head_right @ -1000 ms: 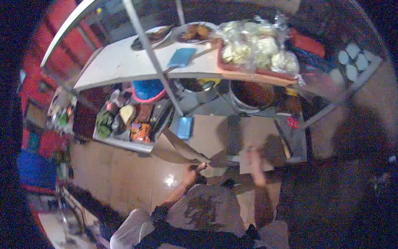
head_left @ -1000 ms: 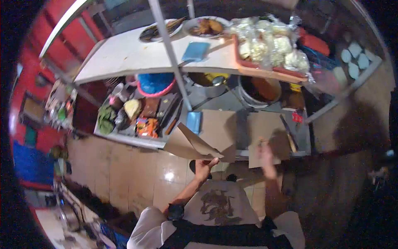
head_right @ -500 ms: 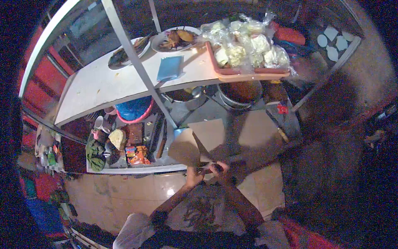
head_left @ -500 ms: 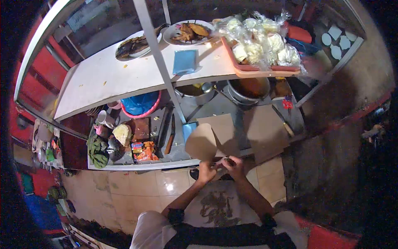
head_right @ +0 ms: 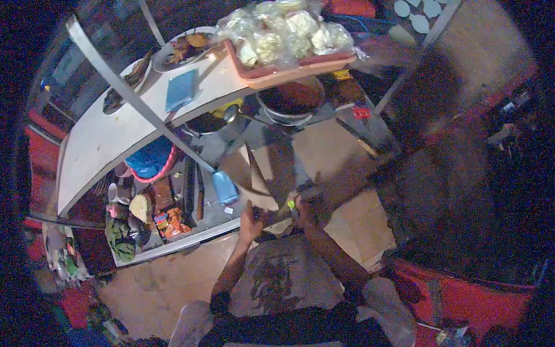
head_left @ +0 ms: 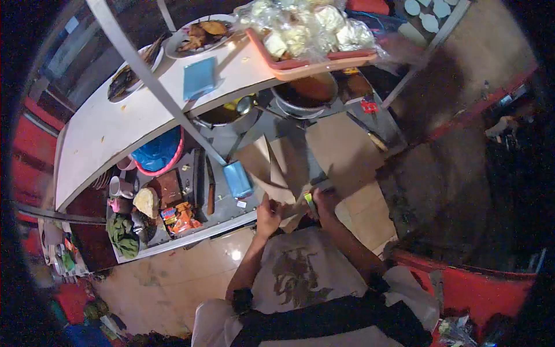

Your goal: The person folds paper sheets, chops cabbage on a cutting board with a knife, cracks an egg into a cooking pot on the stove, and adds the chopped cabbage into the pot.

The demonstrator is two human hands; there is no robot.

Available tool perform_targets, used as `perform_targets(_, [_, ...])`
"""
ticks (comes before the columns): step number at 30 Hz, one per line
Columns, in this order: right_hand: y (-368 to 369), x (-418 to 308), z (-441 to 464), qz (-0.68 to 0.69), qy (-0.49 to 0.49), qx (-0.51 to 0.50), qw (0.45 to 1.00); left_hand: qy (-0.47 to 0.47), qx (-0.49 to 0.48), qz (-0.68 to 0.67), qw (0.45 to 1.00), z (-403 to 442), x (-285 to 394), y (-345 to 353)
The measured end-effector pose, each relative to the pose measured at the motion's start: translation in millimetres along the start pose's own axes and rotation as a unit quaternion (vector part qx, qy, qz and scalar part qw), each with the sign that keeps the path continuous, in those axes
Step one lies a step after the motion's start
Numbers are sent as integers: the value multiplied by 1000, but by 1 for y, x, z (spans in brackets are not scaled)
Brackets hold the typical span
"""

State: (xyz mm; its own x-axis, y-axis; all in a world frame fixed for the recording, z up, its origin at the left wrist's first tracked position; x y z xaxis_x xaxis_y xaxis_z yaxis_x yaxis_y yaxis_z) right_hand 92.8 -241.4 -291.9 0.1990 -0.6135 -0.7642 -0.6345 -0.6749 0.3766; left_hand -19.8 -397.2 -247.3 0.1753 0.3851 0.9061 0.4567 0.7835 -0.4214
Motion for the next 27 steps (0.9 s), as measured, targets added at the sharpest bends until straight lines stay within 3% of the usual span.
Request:
perform_targets(1, [-8, -7, -7, 118, 49, 4, 992, -58, -7, 5, 998, 1, 5, 5])
perform_targets(3, [-25, -13, -3, 45, 4, 52, 998, 31, 59, -75, 995, 8, 4, 22])
perform_targets(5, [-41, -8, 4, -80, -42, 15, 996, 145, 48, 39, 988, 10, 74, 12])
perform_targets(6, [-45, 1, 7, -82, -32, 8, 996, 150, 2, -12, 989, 6, 74, 24])
perform_targets(7, [-35, -4, 9, -81, -122, -30, 989, 139, 9, -7, 990, 0, 81, 26])
perform_targets(9, [-21, -16, 5, -77, -204, -77, 973, 215, -50, 10, 975, -14, 106, 37])
perform_targets(10, [-6, -42, -10, -55, -165, -62, 983, 224, 26, 26, 974, -20, 109, 38])
perform_targets(11, [2, -62, -17, -35, -124, -47, 991, 217, 36, 31, 975, -29, 106, 42])
perform_targets(13, [6, -84, -8, 24, -133, -54, 989, 155, 92, 59, 982, -50, 103, 42])
perform_targets(15, [14, -114, -9, 100, -156, -141, 972, 160, 79, 67, 982, -74, 107, 49])
perform_targets(16, [20, -118, -12, 214, -80, -187, 955, 134, 20, 99, 986, -89, 95, 63])
perform_targets(17, [24, -118, -15, 212, -65, -194, 955, 104, -41, 128, 985, -106, 83, 77])
perform_targets(18, [32, -115, -19, 181, -49, -224, 956, 100, 39, 141, 984, -118, 94, 70])
perform_targets(19, [39, -109, -23, 149, -33, -253, 955, 88, 47, 144, 985, -125, 102, 69])
perform_targets(21, [38, -78, -25, 145, 23, -268, 952, -65, 270, 33, 960, -146, 109, 41])
perform_targets(22, [41, -63, -28, 104, 65, -298, 947, -45, 321, 53, 944, -147, 125, 26])
perform_targets(25, [63, -39, -48, 86, 99, -373, 919, -153, 327, 64, 930, -163, 122, 9])
perform_targets(27, [72, -26, -60, 6, 93, -396, 913, -112, 343, 154, 920, -169, 126, -7])
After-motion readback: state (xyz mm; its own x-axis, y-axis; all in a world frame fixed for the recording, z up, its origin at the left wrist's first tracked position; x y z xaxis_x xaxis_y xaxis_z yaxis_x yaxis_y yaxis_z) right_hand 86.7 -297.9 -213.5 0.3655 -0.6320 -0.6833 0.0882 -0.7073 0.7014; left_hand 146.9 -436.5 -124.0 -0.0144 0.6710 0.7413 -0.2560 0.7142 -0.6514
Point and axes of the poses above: each hand's wrist, its own z-axis towards the middle knuckle, its own y-axis out of the palm, x = y × z, the point moved 5 cm from there along z, towards the middle knuckle, and after that the axes turned 4 degrees about z, right-handed, at the moved point
